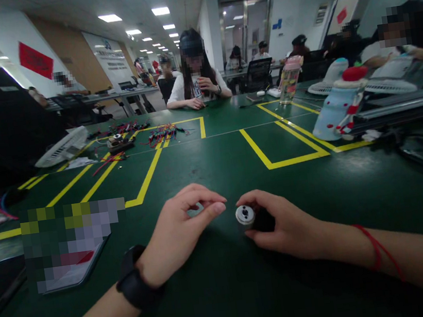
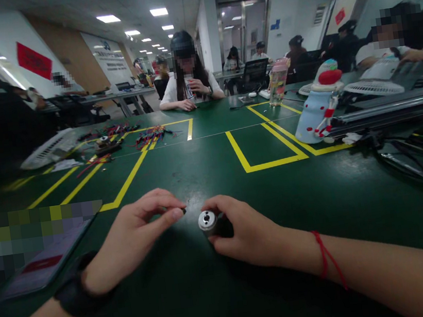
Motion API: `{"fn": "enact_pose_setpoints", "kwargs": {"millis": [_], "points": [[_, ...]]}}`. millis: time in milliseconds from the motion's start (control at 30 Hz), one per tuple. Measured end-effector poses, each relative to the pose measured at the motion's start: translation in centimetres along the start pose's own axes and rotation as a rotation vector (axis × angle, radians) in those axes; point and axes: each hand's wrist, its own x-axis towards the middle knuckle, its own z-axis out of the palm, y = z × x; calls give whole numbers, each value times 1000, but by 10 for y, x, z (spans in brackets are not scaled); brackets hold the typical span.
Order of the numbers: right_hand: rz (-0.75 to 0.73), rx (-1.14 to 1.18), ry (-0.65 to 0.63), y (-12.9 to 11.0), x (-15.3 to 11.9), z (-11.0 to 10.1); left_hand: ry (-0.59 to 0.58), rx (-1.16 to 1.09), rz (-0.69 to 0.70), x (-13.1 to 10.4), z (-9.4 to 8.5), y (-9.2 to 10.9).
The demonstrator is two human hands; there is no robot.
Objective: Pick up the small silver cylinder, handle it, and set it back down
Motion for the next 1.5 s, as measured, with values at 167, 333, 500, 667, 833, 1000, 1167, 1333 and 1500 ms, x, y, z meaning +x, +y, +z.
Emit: {"fn": "enact_pose_setpoints", "kwargs": {"millis": [167, 333, 500, 667, 833, 1000, 1167, 1333, 1500], "points": [[23, -18, 27, 2, -2, -6, -158, 111, 6, -4, 15, -19], [11, -59, 54, 3, 0, -2, -217, 293, 42, -1, 30, -24], [52, -101, 185, 9, -11, -28, -157, 103, -46, -7, 3, -20], [327, -362, 493, 49, -66, -106, 80, -28, -333, -36, -51, -52], [667, -735, 597, 106, -130, -181, 265, -331, -420, -55, -71, -93], [452, -1123, 657, 107, -125, -181, 245, -262, -425, -53, -67, -98], [118, -674, 152, 39, -50, -86, 232, -166, -437, -52, -67, -96], [14, -345, -144, -3, 9, -5, 186, -85, -447, -53, -68, -89], [26, -376, 67, 0, -7, -45, 196, -58, -466, -51, -67, -75]]}}
